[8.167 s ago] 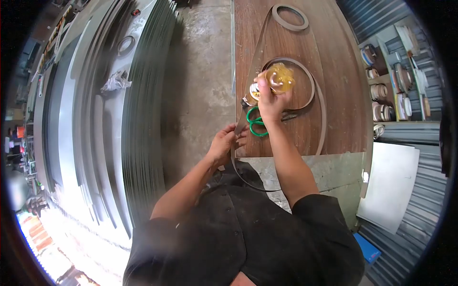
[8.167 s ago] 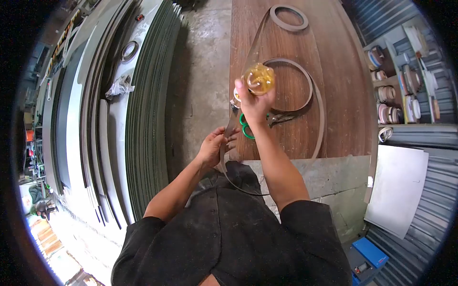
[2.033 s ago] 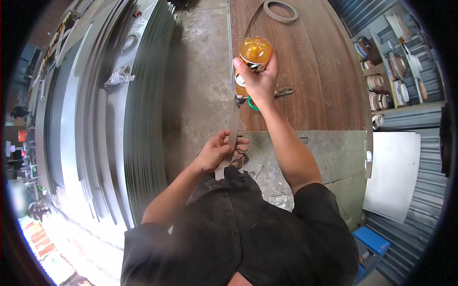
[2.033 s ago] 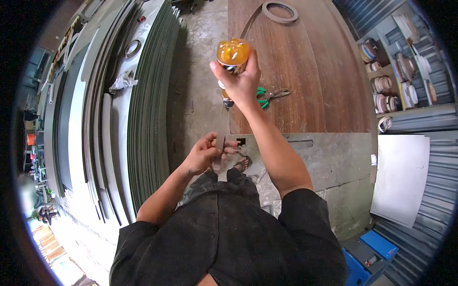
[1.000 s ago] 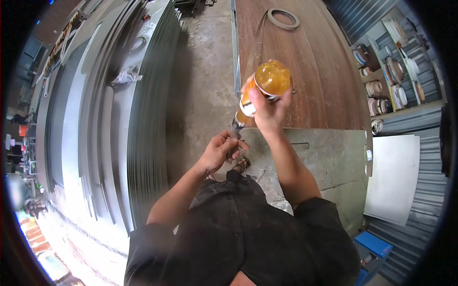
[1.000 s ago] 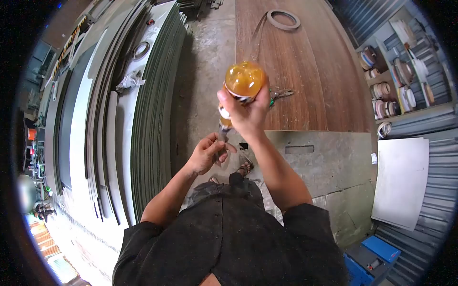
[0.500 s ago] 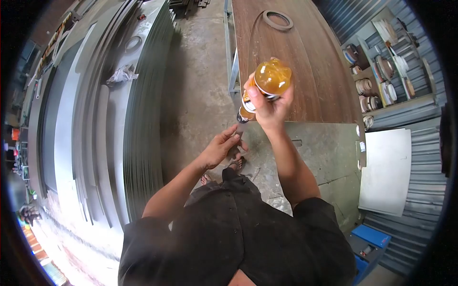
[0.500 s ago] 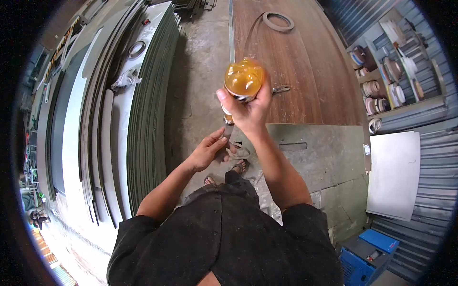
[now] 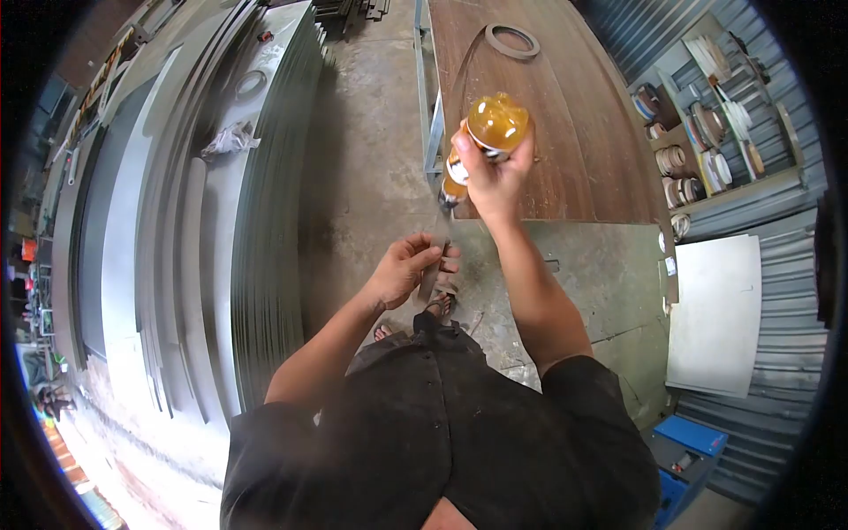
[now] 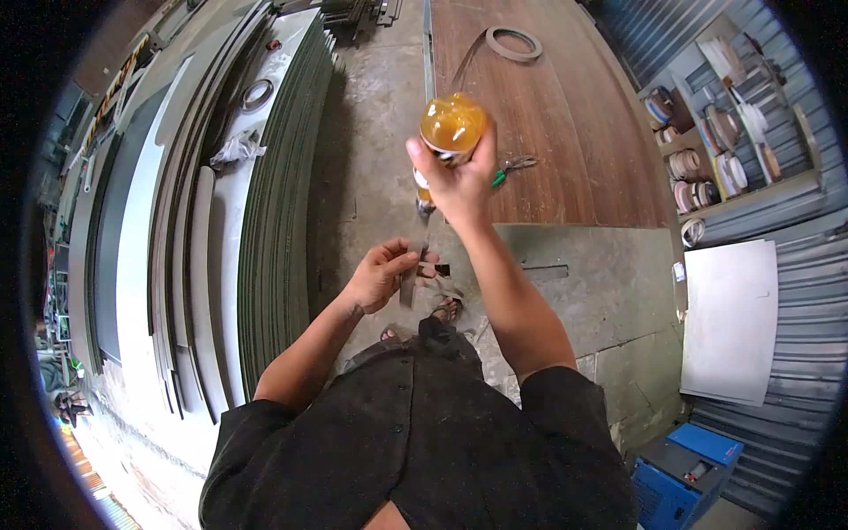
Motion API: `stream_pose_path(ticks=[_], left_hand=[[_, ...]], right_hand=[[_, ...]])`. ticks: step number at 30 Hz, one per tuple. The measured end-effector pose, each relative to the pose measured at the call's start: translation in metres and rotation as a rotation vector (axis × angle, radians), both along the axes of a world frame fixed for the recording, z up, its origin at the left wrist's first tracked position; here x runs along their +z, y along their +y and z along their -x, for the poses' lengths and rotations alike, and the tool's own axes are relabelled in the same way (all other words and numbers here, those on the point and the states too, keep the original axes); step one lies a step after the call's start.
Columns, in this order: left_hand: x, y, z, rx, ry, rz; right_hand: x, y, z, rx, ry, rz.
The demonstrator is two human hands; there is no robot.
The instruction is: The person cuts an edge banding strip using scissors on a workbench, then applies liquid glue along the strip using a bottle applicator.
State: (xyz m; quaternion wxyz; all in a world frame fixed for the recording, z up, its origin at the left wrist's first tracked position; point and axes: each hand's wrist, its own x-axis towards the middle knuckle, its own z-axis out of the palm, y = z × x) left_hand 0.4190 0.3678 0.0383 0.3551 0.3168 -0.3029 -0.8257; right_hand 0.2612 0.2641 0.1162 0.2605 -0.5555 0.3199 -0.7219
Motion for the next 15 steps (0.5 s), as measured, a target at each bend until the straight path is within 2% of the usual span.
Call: stream_pose_path(ticks=[3, 4, 8, 12, 15], left_hand=[[-0.002, 0.005, -0.002, -0.016, -0.013, -0.026], [-0.002, 0.007, -0.003, -0.019, -0.018, -0.019], [0.000, 0.013, -0.006, -0.009, -0.039, 0.037], [-0.002, 0.016, -0.007, -0.024, 0.003, 0.073], [0.002, 0.016, -0.011, -0.030, -0.104, 0.113]], right_hand=[[-0.001, 0.001, 0.001, 0.021, -0.033, -0.031], [0.013, 0.020, -0.005, 0.129, -0.111, -0.072], [0.014, 0.047, -0.014, 0.223, -0.187, -0.068], [0.000, 0.014, -0.012, -0.037, -0.005, -0.055], [0.008, 0.024, -0.013, 0.050, -0.070, -0.054]])
